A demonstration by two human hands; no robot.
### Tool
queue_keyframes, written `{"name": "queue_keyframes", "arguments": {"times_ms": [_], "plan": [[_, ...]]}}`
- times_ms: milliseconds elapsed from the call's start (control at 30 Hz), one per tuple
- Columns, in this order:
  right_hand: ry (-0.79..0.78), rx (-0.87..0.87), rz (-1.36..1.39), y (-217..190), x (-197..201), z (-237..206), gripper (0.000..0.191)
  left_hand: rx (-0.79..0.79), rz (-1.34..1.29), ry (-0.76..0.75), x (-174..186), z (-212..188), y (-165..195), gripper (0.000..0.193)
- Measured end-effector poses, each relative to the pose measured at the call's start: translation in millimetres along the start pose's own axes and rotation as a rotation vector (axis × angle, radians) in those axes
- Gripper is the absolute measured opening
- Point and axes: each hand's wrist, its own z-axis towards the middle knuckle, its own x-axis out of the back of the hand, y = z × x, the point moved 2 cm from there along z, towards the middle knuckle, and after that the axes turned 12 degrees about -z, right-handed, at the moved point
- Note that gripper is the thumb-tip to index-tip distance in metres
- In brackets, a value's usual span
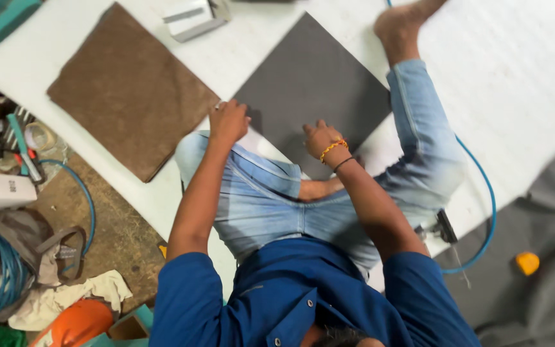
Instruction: The person sits on the workshop floor and stretches a brown fabric cover over a square wooden board, folding the edges over the back. They use a pneumatic staple gun to fasten the fabric at several points, pressing the fabric taut by hand, then marks the back of the covered board with a pen.
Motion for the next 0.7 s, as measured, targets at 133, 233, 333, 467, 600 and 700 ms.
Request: {"name": "queue_keyframes", "arguments": {"times_ms": [133,233,333,467,600,700], "plan": [[0.012,0.043,-0.053,-35,-5,10,0.055,-0.053,-0.321,0.399,37,-45,-37,0.021],[-0.025,0.052,-0.121,-49,-12,17,0.056,0.121,-0.416,0.744,47,-104,-100,0.023],[-0.218,0.091,-0.161,-41,-18,40,0.057,0.485,-0.498,0.942,35,-173,-170,0.024],[-0.293,0.235,-0.199,-22,-9,88,0.052,0.796,-0.189,0.785,-3,-255,-216,0.029],[-0.213,0.298,-0.121,-35,23,138,0.054,0.738,0.023,0.591,-34,-278,-230,0.044],[-0.160,0.320,-0.035,-70,68,177,0.047,0.769,0.010,0.552,-46,-274,-240,0.052]]}}
